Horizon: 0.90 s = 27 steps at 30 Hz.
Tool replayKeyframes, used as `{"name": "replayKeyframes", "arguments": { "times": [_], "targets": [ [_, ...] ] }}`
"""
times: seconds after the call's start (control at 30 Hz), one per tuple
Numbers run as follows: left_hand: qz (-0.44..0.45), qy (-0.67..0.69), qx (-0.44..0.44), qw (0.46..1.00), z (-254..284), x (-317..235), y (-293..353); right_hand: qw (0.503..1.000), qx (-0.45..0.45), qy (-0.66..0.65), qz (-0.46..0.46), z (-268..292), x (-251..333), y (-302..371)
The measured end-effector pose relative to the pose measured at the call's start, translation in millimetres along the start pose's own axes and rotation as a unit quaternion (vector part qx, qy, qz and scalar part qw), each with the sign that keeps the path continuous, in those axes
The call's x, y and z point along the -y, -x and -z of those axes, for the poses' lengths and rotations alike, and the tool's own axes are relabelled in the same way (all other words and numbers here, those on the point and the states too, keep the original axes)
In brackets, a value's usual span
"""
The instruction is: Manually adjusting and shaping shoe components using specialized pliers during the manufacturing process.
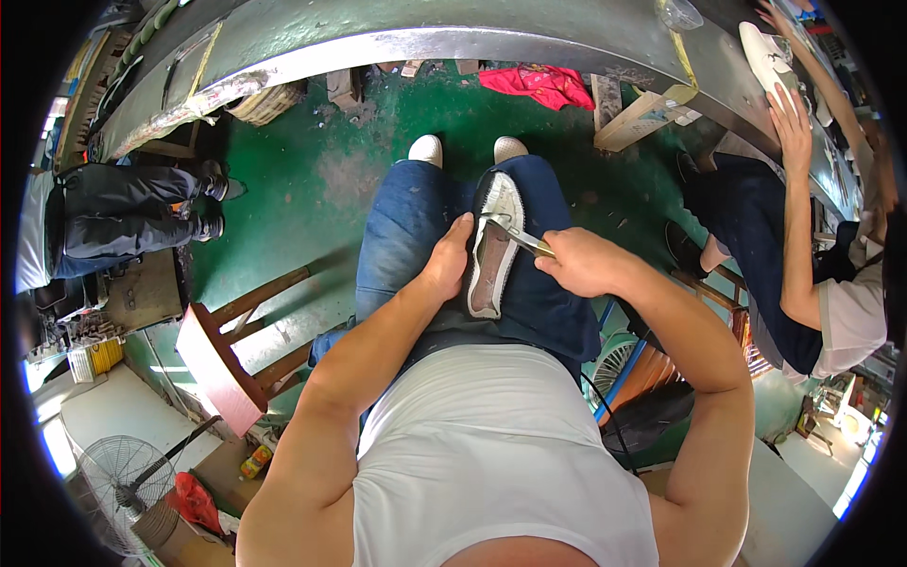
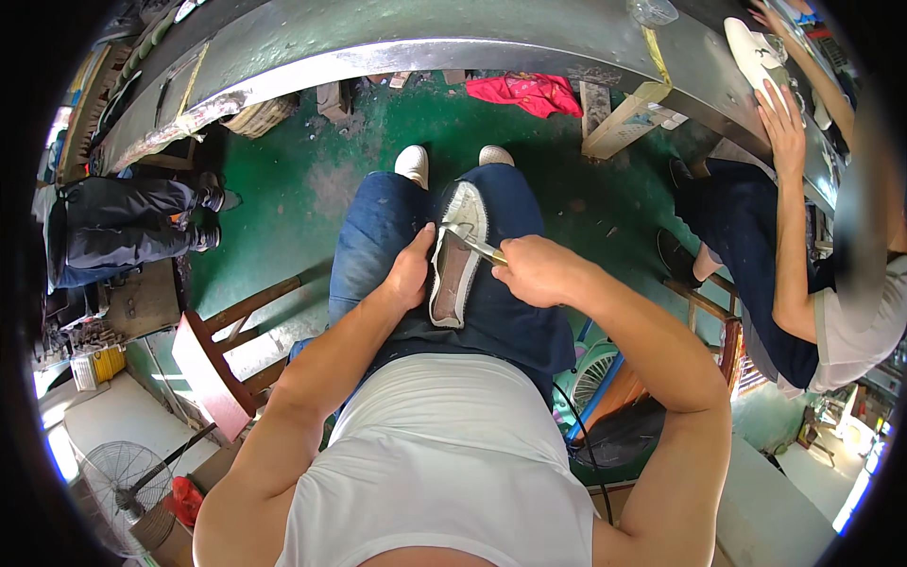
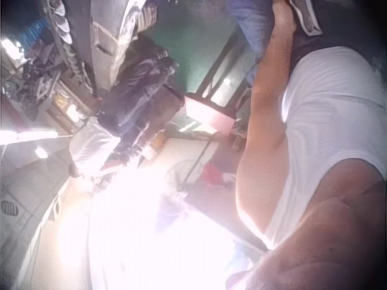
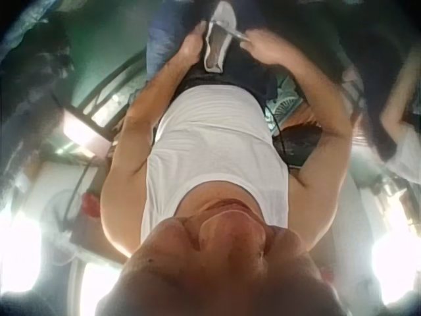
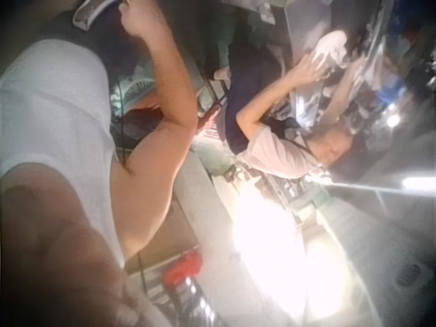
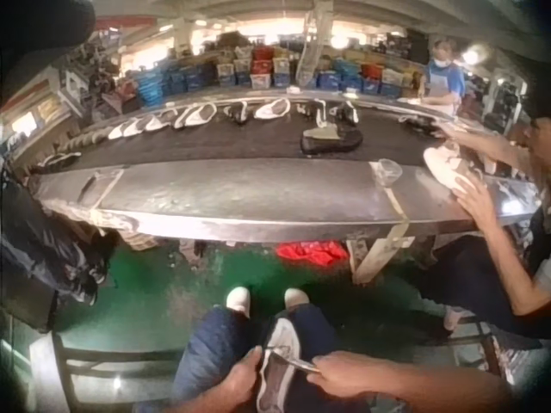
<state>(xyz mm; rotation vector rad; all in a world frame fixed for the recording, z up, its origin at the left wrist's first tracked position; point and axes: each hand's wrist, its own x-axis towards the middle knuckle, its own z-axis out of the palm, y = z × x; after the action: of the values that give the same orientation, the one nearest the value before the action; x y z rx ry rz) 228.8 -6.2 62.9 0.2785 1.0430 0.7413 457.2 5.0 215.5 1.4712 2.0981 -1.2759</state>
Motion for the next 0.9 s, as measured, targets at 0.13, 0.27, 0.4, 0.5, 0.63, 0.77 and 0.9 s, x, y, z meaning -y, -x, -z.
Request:
{"name": "replayKeyframes", "arguments": {
  "times": [0.13,0.27,0.4,0.5,0.63,0.77,0.9],
  "targets": [
    [-0.001,0.083,0.141,0.987,-17,-30,32,0.984,-0.123,-0.129,0.004,-50,-4,-16],
    [-0.036,-0.001,0.087,0.996,-16,-34,23,0.960,-0.231,-0.153,0.028,-69,11,-13],
    [-0.035,-0.006,0.044,0.998,-33,-36,22,0.907,-0.072,-0.412,-0.052,-76,-6,-19],
    [-0.043,-0.021,0.035,0.998,-42,-33,30,0.845,-0.039,-0.531,-0.044,-83,-20,-10],
    [-0.080,-0.103,0.023,0.991,-48,-32,23,0.746,0.076,-0.661,-0.030,-74,-51,-2],
    [-0.081,-0.232,-0.053,0.968,-63,-42,23,0.798,0.096,-0.593,-0.048,-39,-61,17],
    [-0.079,-0.268,-0.081,0.957,-66,-42,24,0.914,-0.050,-0.400,-0.030,-8,-35,22]
  ]
}}
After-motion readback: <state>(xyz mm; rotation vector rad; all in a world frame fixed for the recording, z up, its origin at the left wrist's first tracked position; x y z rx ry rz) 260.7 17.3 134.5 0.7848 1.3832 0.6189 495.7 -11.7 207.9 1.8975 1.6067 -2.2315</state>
